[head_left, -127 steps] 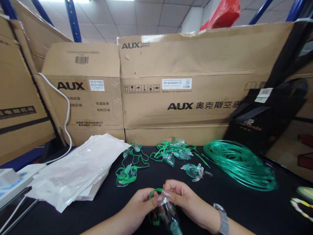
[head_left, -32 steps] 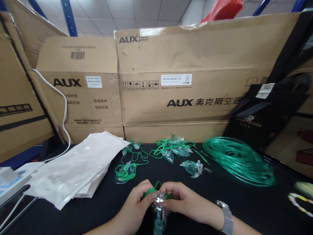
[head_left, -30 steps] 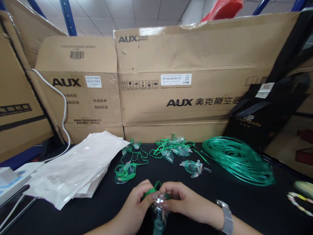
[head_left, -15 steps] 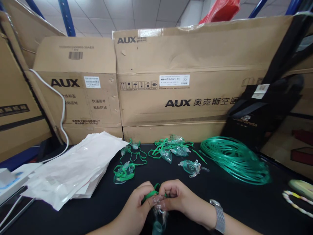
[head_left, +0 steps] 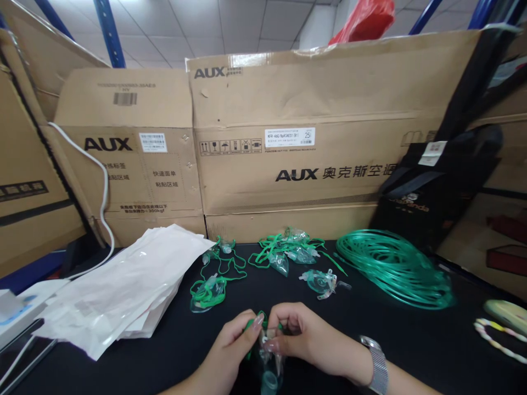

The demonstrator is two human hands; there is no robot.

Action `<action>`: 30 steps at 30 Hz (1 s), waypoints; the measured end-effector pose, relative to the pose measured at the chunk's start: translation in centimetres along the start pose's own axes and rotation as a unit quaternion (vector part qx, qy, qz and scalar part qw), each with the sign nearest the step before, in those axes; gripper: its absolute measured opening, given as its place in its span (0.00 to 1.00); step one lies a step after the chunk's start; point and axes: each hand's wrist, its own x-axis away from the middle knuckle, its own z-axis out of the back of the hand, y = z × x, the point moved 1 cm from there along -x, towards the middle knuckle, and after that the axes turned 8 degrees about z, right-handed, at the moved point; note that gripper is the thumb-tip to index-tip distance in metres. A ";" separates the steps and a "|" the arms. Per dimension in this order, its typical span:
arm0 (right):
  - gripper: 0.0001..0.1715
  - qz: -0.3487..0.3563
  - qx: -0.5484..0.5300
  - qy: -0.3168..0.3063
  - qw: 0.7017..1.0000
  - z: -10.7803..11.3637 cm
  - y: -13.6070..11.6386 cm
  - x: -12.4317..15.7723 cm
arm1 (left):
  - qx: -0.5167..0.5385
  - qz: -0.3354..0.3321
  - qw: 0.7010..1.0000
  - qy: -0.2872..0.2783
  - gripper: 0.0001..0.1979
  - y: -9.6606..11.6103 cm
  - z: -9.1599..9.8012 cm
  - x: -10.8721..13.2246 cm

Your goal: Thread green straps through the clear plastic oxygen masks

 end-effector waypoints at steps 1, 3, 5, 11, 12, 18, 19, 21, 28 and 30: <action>0.20 -0.003 0.001 -0.001 1.000 0.0 0.0 0.0 | -0.004 0.001 1.000 0.000 0.20 0.0 0.0 0.0; 0.19 -0.009 0.009 0.001 1.000 0.0 0.1 0.1 | -0.021 0.003 1.000 0.004 0.19 0.0 -0.1 0.1; 0.19 -0.009 0.022 0.003 1.000 -0.1 0.1 0.1 | -0.038 0.002 0.999 0.012 0.18 0.0 -0.1 0.1; 0.16 -0.007 -0.027 -0.029 0.999 0.3 0.5 -0.4 | 0.062 0.029 0.998 0.008 0.16 0.3 0.4 0.2; 0.16 -0.002 -0.035 -0.037 0.999 0.4 0.5 -0.5 | 0.098 0.043 0.994 0.009 0.15 0.2 0.5 0.2; 0.18 0.020 -0.114 -0.019 0.993 0.8 0.6 -0.4 | 0.259 0.105 0.960 -0.011 0.09 -0.5 0.8 0.1; 0.17 0.019 -0.136 -0.012 0.990 0.8 0.6 -0.3 | 0.271 0.105 0.957 -0.020 0.08 -0.7 0.8 0.0; 0.17 0.019 -0.171 -0.003 0.985 0.6 0.5 -0.2 | 0.287 0.100 0.952 -0.031 0.08 -0.8 0.8 -0.1; 0.16 0.023 -0.175 0.011 0.984 0.4 0.4 -0.2 | 0.276 0.101 0.955 -0.034 0.07 -0.7 0.7 -0.2; 0.15 0.028 -0.156 0.013 0.987 0.4 0.6 -0.3 | 0.262 0.105 0.959 -0.029 0.07 -0.5 0.6 -0.1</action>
